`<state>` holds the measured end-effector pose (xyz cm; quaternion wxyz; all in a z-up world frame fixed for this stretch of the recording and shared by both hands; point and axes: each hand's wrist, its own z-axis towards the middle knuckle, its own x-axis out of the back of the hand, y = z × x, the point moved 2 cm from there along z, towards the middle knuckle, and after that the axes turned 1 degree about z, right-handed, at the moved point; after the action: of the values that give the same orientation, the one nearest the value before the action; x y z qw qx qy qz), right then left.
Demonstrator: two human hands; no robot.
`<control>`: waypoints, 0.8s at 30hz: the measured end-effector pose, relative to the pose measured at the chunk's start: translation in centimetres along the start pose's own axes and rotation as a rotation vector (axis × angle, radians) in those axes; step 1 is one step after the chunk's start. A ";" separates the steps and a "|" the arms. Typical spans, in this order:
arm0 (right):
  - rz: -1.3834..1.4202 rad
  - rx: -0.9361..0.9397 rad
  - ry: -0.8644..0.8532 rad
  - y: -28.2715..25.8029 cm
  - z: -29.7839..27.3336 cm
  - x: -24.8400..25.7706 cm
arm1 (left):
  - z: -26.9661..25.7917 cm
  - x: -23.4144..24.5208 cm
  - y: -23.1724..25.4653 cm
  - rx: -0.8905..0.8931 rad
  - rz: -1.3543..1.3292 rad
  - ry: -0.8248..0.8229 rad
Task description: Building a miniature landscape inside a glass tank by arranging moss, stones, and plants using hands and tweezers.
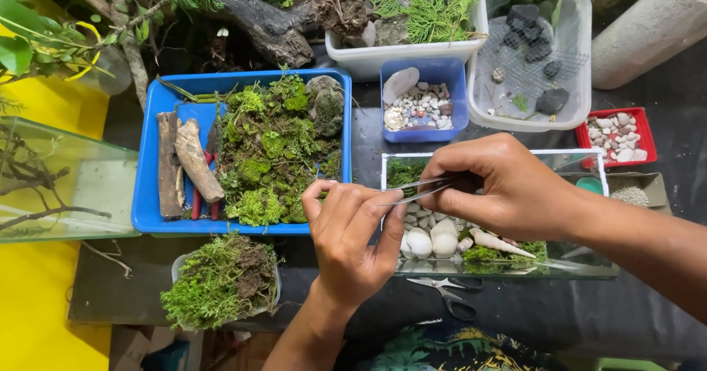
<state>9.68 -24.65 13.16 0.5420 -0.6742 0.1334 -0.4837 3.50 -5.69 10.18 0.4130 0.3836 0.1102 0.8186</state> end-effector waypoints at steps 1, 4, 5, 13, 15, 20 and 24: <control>0.000 0.000 0.000 0.0 -0.1 0.0 | 0.0 0.0 0.0 0.000 0.000 0.000; -0.060 0.006 0.019 -0.1 -0.4 0.5 | 0.0 0.4 -0.2 0.003 -0.001 -0.003; -0.108 0.041 0.026 -0.2 -0.8 0.9 | 0.0 0.5 -0.2 0.012 0.000 -0.009; -0.524 -0.042 0.005 3.0 -9.9 5.4 | -1.2 0.7 -1.9 0.121 0.012 -0.016; -0.718 -0.128 -0.035 4.4 -12.5 5.7 | -1.4 0.4 -2.2 0.141 0.022 -0.017; -0.855 -0.203 -0.086 6.0 -14.5 5.3 | -1.7 -0.4 -2.4 0.149 -0.006 -0.025; -0.813 -0.163 -0.033 6.0 -13.9 5.1 | -1.9 -0.3 -2.4 0.157 0.011 -0.026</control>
<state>3.21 -38.83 9.83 0.2537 -0.7203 -0.1147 -0.6353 3.64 -4.18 7.53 0.3785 0.4261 0.1666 0.8046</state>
